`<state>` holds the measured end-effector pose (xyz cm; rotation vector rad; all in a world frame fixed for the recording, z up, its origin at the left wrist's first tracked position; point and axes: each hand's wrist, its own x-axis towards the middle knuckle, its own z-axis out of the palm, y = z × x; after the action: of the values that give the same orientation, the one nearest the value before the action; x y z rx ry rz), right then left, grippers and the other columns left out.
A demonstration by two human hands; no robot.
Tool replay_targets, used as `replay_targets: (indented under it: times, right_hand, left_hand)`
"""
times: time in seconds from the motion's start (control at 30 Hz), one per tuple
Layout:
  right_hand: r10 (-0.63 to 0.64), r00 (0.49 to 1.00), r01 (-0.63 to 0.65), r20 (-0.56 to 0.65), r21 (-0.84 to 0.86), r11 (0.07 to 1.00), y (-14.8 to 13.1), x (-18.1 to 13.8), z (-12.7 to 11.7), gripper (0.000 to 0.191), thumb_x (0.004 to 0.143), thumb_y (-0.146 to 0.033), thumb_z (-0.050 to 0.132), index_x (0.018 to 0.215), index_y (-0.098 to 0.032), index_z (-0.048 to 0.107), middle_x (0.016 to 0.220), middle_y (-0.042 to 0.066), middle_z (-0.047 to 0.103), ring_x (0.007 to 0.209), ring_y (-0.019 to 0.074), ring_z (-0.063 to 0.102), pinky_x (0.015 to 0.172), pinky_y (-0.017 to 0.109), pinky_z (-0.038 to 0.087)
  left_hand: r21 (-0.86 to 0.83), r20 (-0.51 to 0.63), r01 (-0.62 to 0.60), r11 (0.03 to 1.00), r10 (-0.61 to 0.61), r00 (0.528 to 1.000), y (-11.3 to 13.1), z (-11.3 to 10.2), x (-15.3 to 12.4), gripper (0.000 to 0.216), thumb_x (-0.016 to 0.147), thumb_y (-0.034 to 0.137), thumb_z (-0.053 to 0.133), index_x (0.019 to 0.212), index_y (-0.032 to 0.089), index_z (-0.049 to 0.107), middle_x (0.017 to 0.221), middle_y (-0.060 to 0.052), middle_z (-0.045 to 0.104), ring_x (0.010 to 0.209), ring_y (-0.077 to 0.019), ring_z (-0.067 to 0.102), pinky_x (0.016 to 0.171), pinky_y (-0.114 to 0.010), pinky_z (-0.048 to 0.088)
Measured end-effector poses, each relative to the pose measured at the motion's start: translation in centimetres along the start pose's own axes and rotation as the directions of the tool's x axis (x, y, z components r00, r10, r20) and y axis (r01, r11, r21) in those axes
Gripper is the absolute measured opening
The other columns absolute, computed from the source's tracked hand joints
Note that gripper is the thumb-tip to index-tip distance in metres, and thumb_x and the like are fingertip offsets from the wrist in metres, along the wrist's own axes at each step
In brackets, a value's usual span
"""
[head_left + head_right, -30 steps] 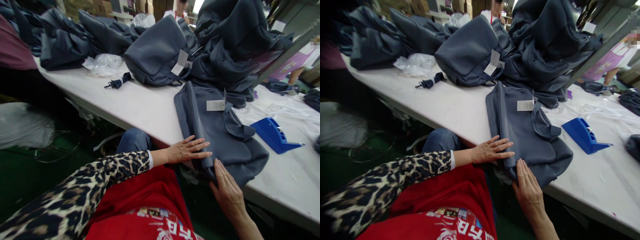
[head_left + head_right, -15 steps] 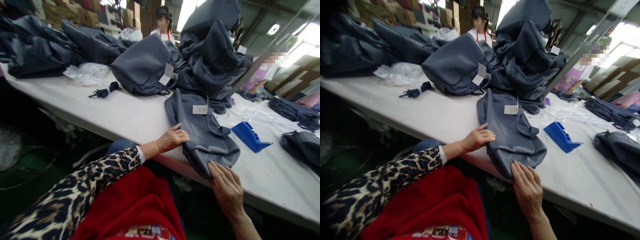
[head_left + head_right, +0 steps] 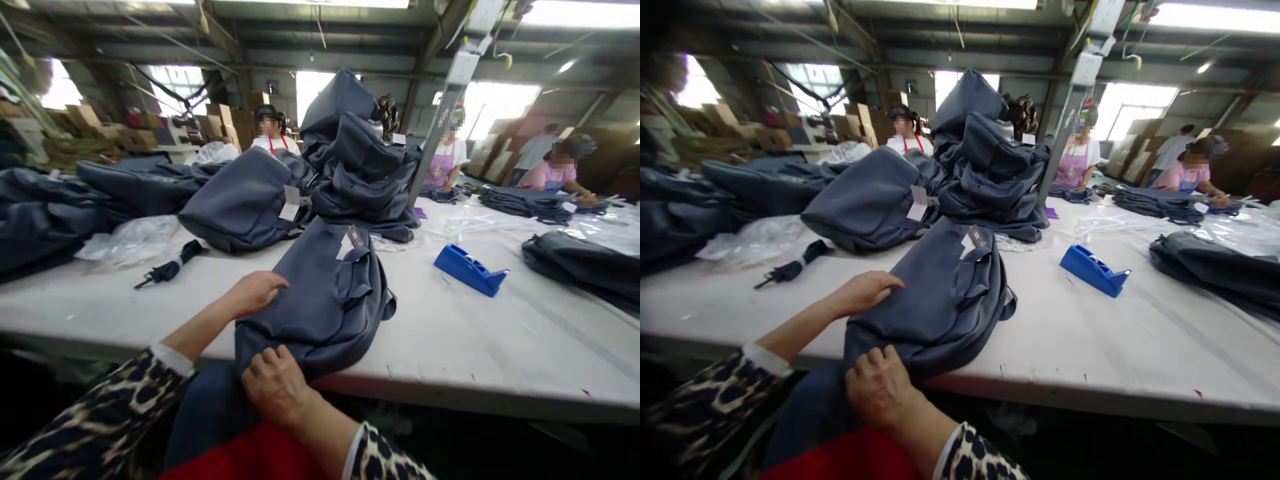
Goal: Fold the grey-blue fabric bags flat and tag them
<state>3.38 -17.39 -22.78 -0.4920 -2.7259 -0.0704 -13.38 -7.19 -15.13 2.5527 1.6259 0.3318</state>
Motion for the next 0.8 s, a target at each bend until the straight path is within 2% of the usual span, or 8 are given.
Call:
replay_targets:
  times: [0.1,0.2,0.3,0.4,0.5,0.53,0.67,0.8]
  right_hand:
    - [0.035,0.999,-0.035,-0.002,0.046,0.998,-1.2,0.6,0.4,0.011,0.093,-0.020,0.051,0.087,-0.015,0.059,0.086,0.007,0.062,0.080,0.0208,0.054,0.065,0.034,0.045]
    - [0.100,0.993,-0.093,-0.061,0.117,0.989,-1.1,-0.8,-0.5,0.009,0.092,-0.022,0.054,0.092,-0.017,0.061,0.096,0.007,0.067,0.089,0.0214,0.058,0.073,0.036,0.048]
    - [0.026,0.984,0.040,-0.177,0.354,0.935,2.0,-3.8,-3.6,0.019,0.095,-0.037,0.055,0.098,-0.021,0.064,0.098,0.003,0.072,0.092,0.0185,0.062,0.080,0.032,0.050]
    - [0.303,0.922,-0.056,-0.242,0.691,0.721,9.2,-7.4,-8.0,0.029,0.097,-0.043,0.051,0.115,-0.023,0.064,0.107,0.002,0.073,0.097,0.0137,0.065,0.087,0.025,0.050]
    - [0.766,0.630,-0.491,-0.124,0.701,0.517,19.5,-9.3,-10.5,0.035,0.099,-0.043,0.041,0.112,-0.023,0.067,0.103,0.005,0.073,0.096,0.0171,0.066,0.084,0.030,0.053]
    - [0.791,0.604,-0.544,-0.099,0.675,0.499,23.1,-9.3,-10.5,0.034,0.097,-0.043,0.046,0.113,-0.022,0.067,0.103,0.006,0.073,0.096,0.0188,0.066,0.083,0.032,0.053]
    - [0.832,0.554,-0.671,-0.039,0.571,0.473,35.1,-7.0,-7.5,0.030,0.095,-0.036,0.051,0.115,-0.021,0.067,0.112,0.009,0.070,0.102,0.0211,0.064,0.094,0.041,0.049]
    - [0.783,0.618,-0.721,0.067,0.447,0.530,41.6,-3.2,-3.4,0.028,0.093,-0.035,0.061,0.114,-0.017,0.064,0.119,0.009,0.064,0.108,0.0222,0.061,0.098,0.047,0.048]
  left_hand:
    - [-0.037,-0.035,-0.051,0.998,0.050,0.998,3.1,1.5,7.0,0.049,0.099,0.044,0.037,0.144,0.027,0.046,0.151,-0.004,0.044,0.140,-0.0189,0.040,0.117,-0.039,0.028]
    - [-0.108,0.026,0.125,0.986,-0.123,0.992,4.4,6.0,12.5,0.062,0.097,0.059,0.035,0.152,0.033,0.028,0.162,-0.004,0.021,0.150,-0.0280,0.014,0.118,-0.058,0.012]
    - [-0.109,0.063,0.281,0.953,-0.276,0.959,3.4,10.7,14.2,0.064,0.099,0.056,0.032,0.154,0.025,0.024,0.161,-0.011,0.022,0.150,-0.0316,0.014,0.117,-0.060,0.010]
    - [-0.105,0.039,0.289,0.952,-0.287,0.957,1.8,13.5,13.8,0.058,0.102,0.048,0.023,0.154,0.023,0.024,0.160,-0.010,0.026,0.150,-0.0260,0.018,0.119,-0.055,0.011]
    - [-0.189,-0.017,0.278,0.942,-0.287,0.958,0.7,14.5,13.4,0.054,0.103,0.046,0.018,0.153,0.028,0.027,0.159,-0.005,0.030,0.149,-0.0211,0.021,0.121,-0.052,0.011]
    - [-0.224,-0.034,0.276,0.935,-0.290,0.956,0.5,14.7,13.4,0.054,0.103,0.046,0.018,0.153,0.027,0.029,0.158,-0.004,0.032,0.149,-0.0206,0.022,0.121,-0.051,0.011]
    - [-0.308,-0.078,0.273,0.911,-0.310,0.947,0.0,15.3,13.6,0.054,0.103,0.046,0.016,0.151,0.027,0.034,0.155,-0.003,0.037,0.147,-0.0192,0.026,0.121,-0.051,0.011]
    - [-0.335,-0.107,0.271,0.902,-0.323,0.940,-0.1,15.6,13.4,0.054,0.103,0.046,0.015,0.148,0.028,0.038,0.153,-0.002,0.041,0.146,-0.0173,0.029,0.122,-0.049,0.013]
